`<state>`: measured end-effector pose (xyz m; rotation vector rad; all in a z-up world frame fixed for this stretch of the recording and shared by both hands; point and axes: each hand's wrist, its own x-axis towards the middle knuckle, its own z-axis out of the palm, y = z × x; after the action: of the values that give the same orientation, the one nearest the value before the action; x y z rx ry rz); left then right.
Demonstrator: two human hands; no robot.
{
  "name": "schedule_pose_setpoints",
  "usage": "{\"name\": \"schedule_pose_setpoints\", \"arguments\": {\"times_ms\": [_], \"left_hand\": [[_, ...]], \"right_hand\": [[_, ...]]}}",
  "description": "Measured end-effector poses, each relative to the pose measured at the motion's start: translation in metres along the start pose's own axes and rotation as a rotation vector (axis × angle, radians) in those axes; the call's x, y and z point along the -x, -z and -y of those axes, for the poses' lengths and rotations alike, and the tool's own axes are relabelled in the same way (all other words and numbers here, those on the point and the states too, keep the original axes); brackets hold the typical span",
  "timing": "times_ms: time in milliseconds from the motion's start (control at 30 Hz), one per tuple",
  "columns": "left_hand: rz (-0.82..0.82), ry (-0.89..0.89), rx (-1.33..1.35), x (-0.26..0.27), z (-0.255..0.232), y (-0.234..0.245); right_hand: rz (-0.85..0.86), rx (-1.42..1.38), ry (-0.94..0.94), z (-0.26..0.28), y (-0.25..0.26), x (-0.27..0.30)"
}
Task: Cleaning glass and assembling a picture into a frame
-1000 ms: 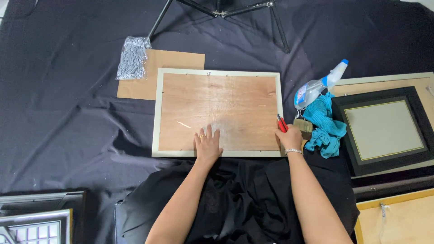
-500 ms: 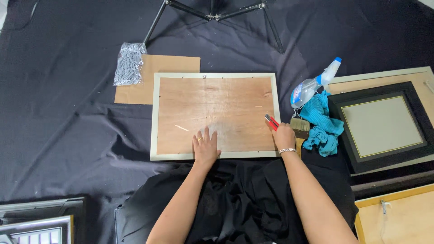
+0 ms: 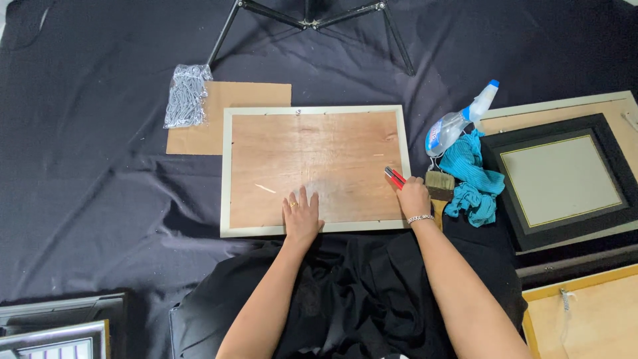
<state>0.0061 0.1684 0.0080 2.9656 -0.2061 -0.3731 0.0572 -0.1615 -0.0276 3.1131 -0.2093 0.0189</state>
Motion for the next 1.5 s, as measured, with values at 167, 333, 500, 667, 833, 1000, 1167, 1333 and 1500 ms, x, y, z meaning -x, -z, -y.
{"name": "schedule_pose_setpoints", "arguments": {"times_ms": [167, 333, 500, 667, 833, 1000, 1167, 1333, 1500], "left_hand": [[-0.001, -0.006, -0.012, -0.001, 0.0, -0.001], [0.008, 0.0, -0.011, 0.001, -0.001, 0.006], [0.051, 0.026, 0.012, 0.002, -0.004, 0.021], [0.012, 0.052, 0.036, 0.0, -0.003, 0.025], [0.05, 0.064, 0.087, -0.003, -0.002, 0.04], [0.084, 0.067, 0.066, -0.005, -0.006, 0.044], [0.108, 0.065, 0.067, -0.004, -0.007, 0.05], [0.113, 0.071, 0.067, -0.005, -0.008, 0.055], [0.077, 0.058, 0.035, -0.007, -0.009, 0.046]], "right_hand": [[-0.002, 0.029, 0.007, 0.0, 0.003, 0.0], [0.077, -0.025, -0.011, -0.022, -0.02, -0.022], [0.145, -0.22, -0.218, -0.04, -0.016, -0.076], [0.043, -0.467, -0.348, -0.023, -0.034, -0.122], [0.029, -0.491, -0.447, -0.011, -0.044, -0.138], [0.147, -0.585, -0.492, -0.012, -0.035, -0.139], [0.192, -0.588, -0.463, -0.023, -0.039, -0.147], [0.131, -0.527, -0.418, -0.009, -0.029, -0.146], [0.047, -0.377, -0.324, 0.004, -0.013, -0.141]]}}
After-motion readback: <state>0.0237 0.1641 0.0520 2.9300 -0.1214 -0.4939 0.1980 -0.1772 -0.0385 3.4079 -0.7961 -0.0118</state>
